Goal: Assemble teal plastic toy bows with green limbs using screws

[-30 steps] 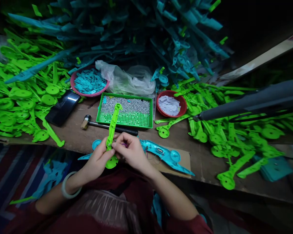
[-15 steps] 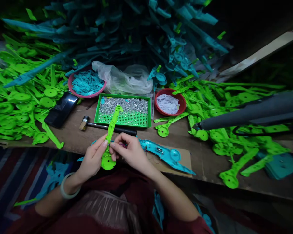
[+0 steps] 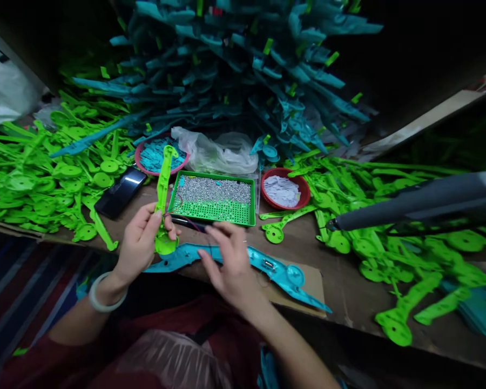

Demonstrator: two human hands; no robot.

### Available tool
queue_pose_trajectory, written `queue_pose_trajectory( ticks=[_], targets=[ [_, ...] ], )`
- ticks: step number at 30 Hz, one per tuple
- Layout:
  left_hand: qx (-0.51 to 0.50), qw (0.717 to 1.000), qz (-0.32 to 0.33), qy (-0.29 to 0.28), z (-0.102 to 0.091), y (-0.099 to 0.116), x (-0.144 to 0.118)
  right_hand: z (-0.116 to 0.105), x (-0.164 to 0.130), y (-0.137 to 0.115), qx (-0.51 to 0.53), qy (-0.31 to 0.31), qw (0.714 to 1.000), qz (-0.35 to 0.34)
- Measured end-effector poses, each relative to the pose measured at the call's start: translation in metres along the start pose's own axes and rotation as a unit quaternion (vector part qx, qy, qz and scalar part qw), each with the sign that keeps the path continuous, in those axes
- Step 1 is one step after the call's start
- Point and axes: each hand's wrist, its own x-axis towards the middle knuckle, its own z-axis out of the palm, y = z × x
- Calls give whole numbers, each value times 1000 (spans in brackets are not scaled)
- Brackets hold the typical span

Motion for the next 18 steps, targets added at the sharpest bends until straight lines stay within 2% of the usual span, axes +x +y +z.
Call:
queue_pose_trajectory(
  ticks=[1,2,3,5,7,9,12,15,18],
  targets=[
    [30,999,-4,-26,0,0,-1,-9,9,-1,-65,39,995,-58],
    [49,997,-10,-52,1,1,-3,-18,20,0,-113,45,986,-117],
    [57,995,-18,-76,2,3,-5,-26,31,1,-144,19,974,-172],
    [49,992,-37,-109,5,9,-10,-40,52,4,-162,-81,951,-252],
    [41,989,-62,-130,5,16,-14,-50,68,6,-147,-167,933,-284],
    [64,984,-82,-147,3,22,-18,-58,77,6,-123,-197,930,-285],
    [126,966,-98,-203,1,27,-21,-63,84,3,-85,-190,951,-230],
    [135,953,-108,-248,4,28,-22,-59,83,-1,-50,-175,970,-161],
    [148,953,-107,-244,10,26,-19,-47,76,-5,-13,-132,984,-119]
  ],
)
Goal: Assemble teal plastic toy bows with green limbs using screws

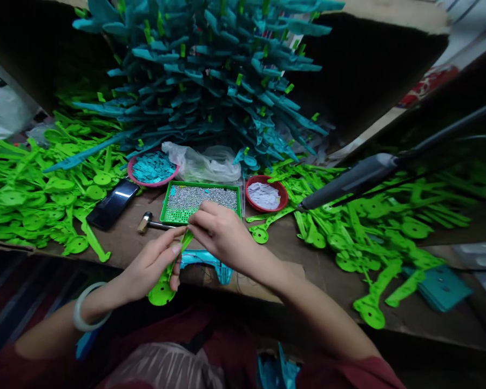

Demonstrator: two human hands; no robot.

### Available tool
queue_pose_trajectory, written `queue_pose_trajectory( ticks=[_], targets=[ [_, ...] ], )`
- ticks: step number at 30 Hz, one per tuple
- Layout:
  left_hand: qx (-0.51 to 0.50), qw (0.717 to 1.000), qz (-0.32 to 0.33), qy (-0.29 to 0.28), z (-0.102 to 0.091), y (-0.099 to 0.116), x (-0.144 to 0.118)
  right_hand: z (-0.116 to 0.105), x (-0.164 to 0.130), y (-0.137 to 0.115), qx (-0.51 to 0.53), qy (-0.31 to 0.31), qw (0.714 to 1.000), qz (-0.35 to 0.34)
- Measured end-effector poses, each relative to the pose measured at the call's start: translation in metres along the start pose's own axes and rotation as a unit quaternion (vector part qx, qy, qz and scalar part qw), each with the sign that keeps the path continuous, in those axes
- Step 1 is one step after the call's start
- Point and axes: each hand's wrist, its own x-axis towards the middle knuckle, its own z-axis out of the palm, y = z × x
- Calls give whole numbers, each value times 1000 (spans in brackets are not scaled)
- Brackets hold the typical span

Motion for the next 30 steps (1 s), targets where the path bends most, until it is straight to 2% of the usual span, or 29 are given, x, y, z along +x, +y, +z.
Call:
queue_pose_trajectory(
  ticks=[3,6,8,10,12,13,15,19,21,23,30],
  targets=[
    [16,1000,-1,15,3,-3,7,14,-5,-8,32,58,996,53],
    [33,998,28,47,5,-6,12,25,-9,-15,98,101,979,151],
    [71,990,70,96,8,-8,14,31,-10,-17,187,121,946,233],
    [134,970,131,155,13,-11,15,37,-11,-17,284,133,901,299],
    [196,942,187,198,18,-16,16,42,-12,-17,352,138,864,334],
    [221,930,207,209,20,-20,16,44,-13,-17,365,145,855,340],
    [254,916,224,217,22,-29,16,49,-17,-16,348,162,862,331],
    [290,904,211,234,24,-44,17,60,-28,-12,218,169,931,238],
    [291,905,200,239,24,-47,17,63,-33,-8,180,176,949,189],
    [281,911,187,236,25,-48,17,65,-38,-4,168,178,955,166],
    [258,922,156,243,29,-47,17,58,-44,-1,195,129,962,141]
  ],
)
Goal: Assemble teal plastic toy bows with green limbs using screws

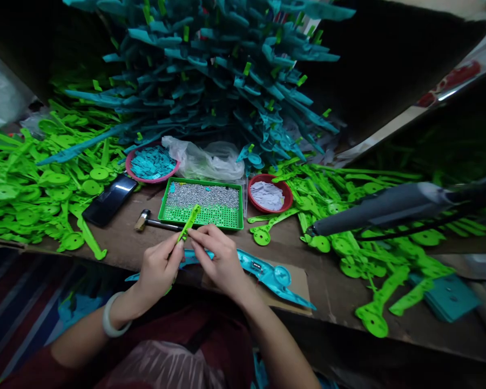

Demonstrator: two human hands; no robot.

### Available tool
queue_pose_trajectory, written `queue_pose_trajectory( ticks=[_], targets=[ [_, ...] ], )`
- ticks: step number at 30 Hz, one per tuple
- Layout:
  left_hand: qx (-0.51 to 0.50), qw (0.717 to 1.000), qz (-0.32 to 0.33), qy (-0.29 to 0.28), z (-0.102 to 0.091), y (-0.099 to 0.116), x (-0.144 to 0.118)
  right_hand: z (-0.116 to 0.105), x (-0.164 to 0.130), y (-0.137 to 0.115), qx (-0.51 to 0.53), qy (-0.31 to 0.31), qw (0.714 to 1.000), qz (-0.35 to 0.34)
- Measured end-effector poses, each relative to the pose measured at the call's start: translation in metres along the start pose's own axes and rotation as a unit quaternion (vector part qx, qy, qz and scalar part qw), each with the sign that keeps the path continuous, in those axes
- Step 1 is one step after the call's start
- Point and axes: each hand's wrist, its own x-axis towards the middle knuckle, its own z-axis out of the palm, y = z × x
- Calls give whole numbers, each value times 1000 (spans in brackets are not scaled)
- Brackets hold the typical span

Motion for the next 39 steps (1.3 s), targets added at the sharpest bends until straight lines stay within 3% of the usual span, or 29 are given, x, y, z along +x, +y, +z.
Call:
queue_pose_trajectory(
  ticks=[6,11,13,15,18,21,23,27,30,35,37,39],
  targets=[
    [43,995,85,23,4,7,-7,1,-8,-1,42,42,991,121],
    [118,984,132,7,10,10,-16,12,-15,-7,-30,121,991,56],
    [118,984,132,14,12,11,-17,14,-17,-7,-7,137,988,67],
    [78,991,108,13,11,12,-17,14,-19,-5,64,127,983,115],
    [-44,998,2,-50,5,16,-16,8,-22,0,190,72,960,190],
    [-120,984,-77,-102,0,19,-14,-1,-22,6,182,28,968,170],
    [-110,987,-67,-99,-2,21,-15,-6,-21,7,109,15,988,106],
    [-17,997,43,-59,0,22,-18,-4,-18,1,-18,38,999,14],
    [55,993,101,-31,2,20,-21,2,-18,-5,-32,76,995,61],
    [47,997,59,-25,4,16,-19,5,-19,-5,181,36,958,220],
    [17,999,33,-32,3,15,-18,4,-20,-2,197,16,955,219],
    [0,999,23,-32,3,15,-17,3,-20,3,143,13,974,177]
  ],
)
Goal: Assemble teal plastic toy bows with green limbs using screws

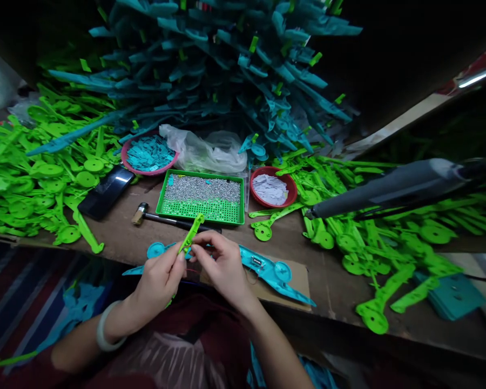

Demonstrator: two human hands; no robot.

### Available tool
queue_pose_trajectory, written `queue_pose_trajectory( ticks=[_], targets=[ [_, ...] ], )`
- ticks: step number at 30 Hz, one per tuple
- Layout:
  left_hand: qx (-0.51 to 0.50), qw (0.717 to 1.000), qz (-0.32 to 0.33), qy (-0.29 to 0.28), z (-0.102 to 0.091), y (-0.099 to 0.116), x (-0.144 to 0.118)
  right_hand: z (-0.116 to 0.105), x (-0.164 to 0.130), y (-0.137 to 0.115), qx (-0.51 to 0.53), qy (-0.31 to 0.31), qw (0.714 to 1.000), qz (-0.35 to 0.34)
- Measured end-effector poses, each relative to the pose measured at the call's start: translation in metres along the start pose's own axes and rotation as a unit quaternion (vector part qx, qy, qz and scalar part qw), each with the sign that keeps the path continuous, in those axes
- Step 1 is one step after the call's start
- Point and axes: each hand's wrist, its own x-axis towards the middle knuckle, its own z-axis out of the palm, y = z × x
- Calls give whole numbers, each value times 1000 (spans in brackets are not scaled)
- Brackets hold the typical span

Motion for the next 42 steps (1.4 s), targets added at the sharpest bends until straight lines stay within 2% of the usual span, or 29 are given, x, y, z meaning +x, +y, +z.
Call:
queue_pose_trajectory(
  ticks=[3,7,9,12,14,18,20,22,25,28,35,39,42],
  targets=[
    [-14,1000,-9,-7,-1,0,1,-4,1,4,-109,0,989,-100],
    [-52,996,-41,-59,-7,2,2,-8,0,6,-145,-3,975,-169],
    [-83,990,-66,-88,-11,3,2,-6,-2,5,-126,9,981,-148],
    [-125,980,-100,-116,-13,4,3,-1,-5,2,-39,38,998,-30],
    [-130,979,-107,-115,-12,3,4,2,-5,0,12,41,998,35],
    [-87,988,-78,-101,-9,1,5,2,-2,-3,37,14,996,75],
    [-48,994,-49,-88,-6,-2,4,1,0,-3,12,13,998,60],
    [1,998,-12,-67,-1,-5,0,2,-1,-3,-49,24,998,9],
    [94,994,38,-29,6,-9,-9,7,-4,-4,-160,47,982,-93],
    [143,988,54,-9,10,-13,-13,13,-8,-3,-209,59,966,-141],
    [26,1000,16,-3,0,-12,-2,15,-4,-5,-134,59,985,-92],
    [58,997,54,9,2,-12,-3,15,-1,-7,-136,64,988,-45],
    [102,992,72,0,5,-14,-9,17,-2,-7,-175,60,981,-50]
  ],
)
